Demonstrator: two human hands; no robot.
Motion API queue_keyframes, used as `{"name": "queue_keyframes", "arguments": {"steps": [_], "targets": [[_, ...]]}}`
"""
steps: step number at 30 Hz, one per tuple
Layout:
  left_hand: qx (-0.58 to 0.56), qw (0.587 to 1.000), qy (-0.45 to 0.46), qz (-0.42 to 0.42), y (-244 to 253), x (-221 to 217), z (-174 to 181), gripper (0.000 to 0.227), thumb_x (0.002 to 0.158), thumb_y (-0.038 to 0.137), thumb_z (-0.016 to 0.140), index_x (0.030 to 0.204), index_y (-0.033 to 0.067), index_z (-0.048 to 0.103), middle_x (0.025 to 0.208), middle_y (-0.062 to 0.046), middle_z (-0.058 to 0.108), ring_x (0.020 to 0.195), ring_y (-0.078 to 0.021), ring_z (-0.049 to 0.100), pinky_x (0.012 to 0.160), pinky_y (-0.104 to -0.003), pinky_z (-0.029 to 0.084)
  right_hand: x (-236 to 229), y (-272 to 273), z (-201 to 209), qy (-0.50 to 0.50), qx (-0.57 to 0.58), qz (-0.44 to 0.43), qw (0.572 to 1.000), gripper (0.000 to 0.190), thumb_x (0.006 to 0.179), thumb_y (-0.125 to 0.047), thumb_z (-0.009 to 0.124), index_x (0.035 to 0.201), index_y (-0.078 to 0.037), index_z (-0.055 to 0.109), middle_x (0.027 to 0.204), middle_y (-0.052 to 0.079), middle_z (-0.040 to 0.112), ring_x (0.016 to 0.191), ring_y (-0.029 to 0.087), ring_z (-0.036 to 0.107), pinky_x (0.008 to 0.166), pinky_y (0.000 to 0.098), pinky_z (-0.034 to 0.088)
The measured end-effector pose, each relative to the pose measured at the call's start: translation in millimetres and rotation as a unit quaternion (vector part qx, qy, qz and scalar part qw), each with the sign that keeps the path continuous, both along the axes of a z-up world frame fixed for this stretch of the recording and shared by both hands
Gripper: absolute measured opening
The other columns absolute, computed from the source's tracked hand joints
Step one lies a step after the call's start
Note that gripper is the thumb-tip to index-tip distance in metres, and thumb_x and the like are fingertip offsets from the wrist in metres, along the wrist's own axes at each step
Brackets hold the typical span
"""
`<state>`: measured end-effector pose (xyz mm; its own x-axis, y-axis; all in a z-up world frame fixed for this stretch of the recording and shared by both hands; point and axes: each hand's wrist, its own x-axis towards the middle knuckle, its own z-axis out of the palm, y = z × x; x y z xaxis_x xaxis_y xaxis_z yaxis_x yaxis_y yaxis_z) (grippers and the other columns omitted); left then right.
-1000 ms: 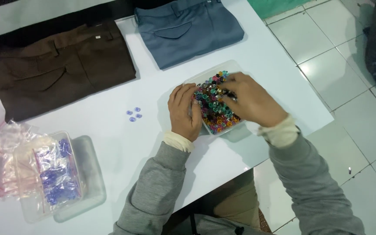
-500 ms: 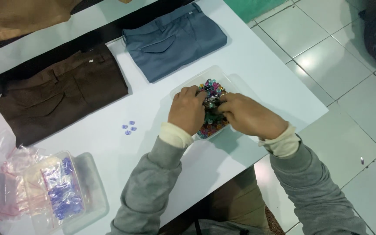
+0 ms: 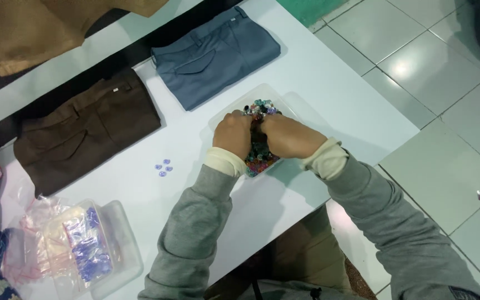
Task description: The person picks individual colorful beads from a large container and places them into a small clear plastic bag on a white table. They handle the beads one by one and sort through the items in the container.
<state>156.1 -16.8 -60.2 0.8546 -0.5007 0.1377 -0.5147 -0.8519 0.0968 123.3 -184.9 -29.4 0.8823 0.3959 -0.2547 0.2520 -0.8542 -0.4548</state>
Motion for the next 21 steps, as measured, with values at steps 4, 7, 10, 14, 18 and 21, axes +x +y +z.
{"name": "queue_keyframes", "arguments": {"steps": [4,7,10,14,18,21], "targets": [[-0.038,0.999,0.032,0.013,10,-4,14,0.019,0.087,-0.003,0.065,0.102,0.0016,0.075,0.089,-0.017,0.066,0.084,-0.0352,0.073,0.069,-0.044,0.064,1,-3,24,0.03,0.003,-0.016,0.999,0.039,0.095,-0.006,0.044,0.128,0.002,0.066,0.116,0.024,0.07,0.106,0.037,0.07,0.081,0.0443,0.059],[-0.031,0.997,0.067,0.018,17,-14,43,0.036,0.086,-0.007,0.066,0.121,0.0014,0.072,0.096,-0.018,0.069,0.086,-0.0331,0.075,0.071,-0.042,0.065,-9,0,74,-0.022,0.103,0.002,0.994,0.043,0.095,0.003,0.042,0.134,0.017,0.057,0.123,0.037,0.064,0.109,0.049,0.066,0.088,0.0537,0.055],[-0.061,0.992,0.104,0.021,17,-24,62,0.053,0.087,-0.013,0.061,0.14,-0.0047,0.059,0.106,-0.026,0.07,0.095,-0.0403,0.074,0.076,-0.048,0.066,-11,-9,80,-0.045,0.133,0.003,0.99,0.045,0.097,0.005,0.039,0.139,0.014,0.052,0.132,0.037,0.058,0.12,0.051,0.06,0.097,0.0539,0.052],[-0.051,0.998,0.029,-0.003,16,-22,45,0.048,0.085,-0.003,0.069,0.133,-0.001,0.064,0.101,-0.02,0.07,0.093,-0.0337,0.074,0.075,-0.043,0.065,-14,-23,75,-0.121,0.184,-0.001,0.975,0.043,0.094,0.012,0.04,0.132,0.013,0.059,0.121,0.032,0.063,0.107,0.045,0.068,0.082,0.0498,0.059],[-0.065,0.997,-0.023,-0.029,5,-14,30,0.038,0.084,0.011,0.078,0.121,0.0052,0.073,0.095,-0.013,0.066,0.092,-0.0291,0.068,0.077,-0.041,0.06,-25,-30,74,-0.189,0.226,-0.059,0.954,0.04,0.094,0.015,0.043,0.129,0.01,0.063,0.111,0.025,0.066,0.099,0.039,0.072,0.073,0.0427,0.06],[-0.055,0.998,-0.021,-0.035,-3,-15,12,0.025,0.082,0.015,0.079,0.106,0.0118,0.078,0.092,-0.011,0.061,0.092,-0.0311,0.064,0.078,-0.045,0.056,-23,-32,56,-0.217,0.258,-0.071,0.939,0.036,0.094,0.015,0.046,0.125,0.009,0.064,0.109,0.023,0.066,0.096,0.036,0.072,0.071,0.0409,0.061]]}}
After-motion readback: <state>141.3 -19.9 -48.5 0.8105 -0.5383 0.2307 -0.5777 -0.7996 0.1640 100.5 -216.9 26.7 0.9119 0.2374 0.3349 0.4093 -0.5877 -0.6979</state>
